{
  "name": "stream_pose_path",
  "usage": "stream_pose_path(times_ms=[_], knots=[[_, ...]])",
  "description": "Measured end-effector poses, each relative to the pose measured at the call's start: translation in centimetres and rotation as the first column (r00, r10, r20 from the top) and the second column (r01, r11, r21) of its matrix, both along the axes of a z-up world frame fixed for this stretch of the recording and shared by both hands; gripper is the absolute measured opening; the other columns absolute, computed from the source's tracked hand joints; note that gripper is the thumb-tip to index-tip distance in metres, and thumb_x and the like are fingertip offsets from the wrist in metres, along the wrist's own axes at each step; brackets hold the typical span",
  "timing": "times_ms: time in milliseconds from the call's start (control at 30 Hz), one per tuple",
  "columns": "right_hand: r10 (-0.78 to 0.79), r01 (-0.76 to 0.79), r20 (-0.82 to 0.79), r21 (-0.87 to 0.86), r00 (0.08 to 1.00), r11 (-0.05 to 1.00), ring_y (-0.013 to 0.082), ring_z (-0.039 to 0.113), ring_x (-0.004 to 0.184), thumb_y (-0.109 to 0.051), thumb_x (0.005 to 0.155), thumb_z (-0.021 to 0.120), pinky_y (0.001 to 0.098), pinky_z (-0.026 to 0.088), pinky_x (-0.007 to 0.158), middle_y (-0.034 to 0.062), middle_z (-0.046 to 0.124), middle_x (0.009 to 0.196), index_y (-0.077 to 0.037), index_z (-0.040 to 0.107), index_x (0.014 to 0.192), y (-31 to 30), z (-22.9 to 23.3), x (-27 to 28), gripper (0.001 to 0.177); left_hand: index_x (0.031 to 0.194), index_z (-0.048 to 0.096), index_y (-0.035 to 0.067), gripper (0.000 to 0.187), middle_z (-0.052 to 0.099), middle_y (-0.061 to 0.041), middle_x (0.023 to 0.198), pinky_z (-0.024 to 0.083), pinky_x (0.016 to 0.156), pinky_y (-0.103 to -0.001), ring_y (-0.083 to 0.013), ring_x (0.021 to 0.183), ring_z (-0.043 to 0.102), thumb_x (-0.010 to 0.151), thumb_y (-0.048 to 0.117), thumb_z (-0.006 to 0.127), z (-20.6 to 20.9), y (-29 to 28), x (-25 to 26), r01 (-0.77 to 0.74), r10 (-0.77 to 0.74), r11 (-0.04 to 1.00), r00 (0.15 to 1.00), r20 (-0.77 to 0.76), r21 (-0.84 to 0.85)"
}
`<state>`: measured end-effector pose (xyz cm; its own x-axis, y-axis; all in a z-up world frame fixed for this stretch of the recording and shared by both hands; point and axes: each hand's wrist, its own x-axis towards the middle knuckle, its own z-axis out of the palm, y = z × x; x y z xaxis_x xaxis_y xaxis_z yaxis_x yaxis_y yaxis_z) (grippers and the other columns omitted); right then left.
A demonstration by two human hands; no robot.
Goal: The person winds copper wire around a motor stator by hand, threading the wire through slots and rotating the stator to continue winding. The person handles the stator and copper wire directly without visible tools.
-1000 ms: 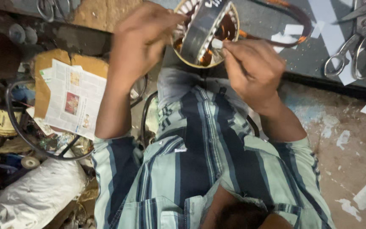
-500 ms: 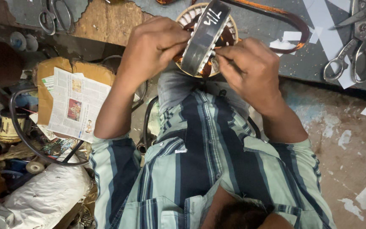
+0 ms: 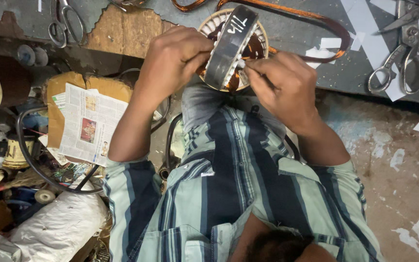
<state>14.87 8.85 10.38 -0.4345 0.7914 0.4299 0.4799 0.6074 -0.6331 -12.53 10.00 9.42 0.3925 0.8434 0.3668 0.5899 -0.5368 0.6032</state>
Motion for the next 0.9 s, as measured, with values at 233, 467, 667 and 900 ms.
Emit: stream_pose_path(times_ms=[233,467,667,900], knots=[[-0.023,0.013,0.114,0.086,0.993,0.996,0.0296,0.066,0.085,-0.008,0.098,0.084,0.0409,0.053,0.075,0.01,0.065,0.092,-0.005,0.075,0.105,-0.1,0.5,-0.4,0.011,0.102,0.075,0.001,0.013,0.074,-0.011,0.105,0.057,0.088,-0.041,-0.029,0.102,0.071,0.09,0.003,0.079,1.1,0.6,-0.3,0.097,-0.1,0.994,0.992,-0.081,-0.041],[-0.014,0.007,0.146,0.047,0.989,0.999,0.0287,0.066,0.083,-0.011,0.099,0.084,0.0411,0.053,0.074,0.0101,0.067,0.091,-0.005,0.077,0.106,0.2,0.2,-0.8,0.012,0.103,0.075,0.002,0.013,0.074,-0.01,0.106,0.057,0.09,-0.041,-0.0286,0.104,0.071,0.091,0.005,0.079,1.0,0.5,-0.2,0.088,-0.089,0.996,0.993,-0.081,-0.014],[0.046,-0.045,0.061,-0.023,0.997,0.999,0.0244,0.067,0.081,-0.013,0.1,0.084,0.0372,0.053,0.071,0.0099,0.071,0.096,-0.005,0.079,0.117,0.4,0.6,-0.3,0.02,0.108,0.077,0.002,0.019,0.074,-0.01,0.109,0.057,0.09,-0.039,-0.0274,0.103,0.069,0.089,0.003,0.077,1.3,0.0,-0.3,0.073,-0.049,0.989,0.982,-0.183,0.127],[-0.045,0.043,0.047,0.045,0.998,0.998,0.0255,0.064,0.079,-0.011,0.096,0.086,0.0381,0.052,0.073,0.0078,0.068,0.089,-0.008,0.079,0.109,-0.2,-0.6,-0.8,0.016,0.108,0.075,0.005,0.016,0.071,-0.007,0.108,0.057,0.087,-0.036,-0.0239,0.102,0.069,0.092,0.002,0.073,0.4,0.3,-0.4,0.126,-0.077,0.972,0.968,-0.238,0.198]])
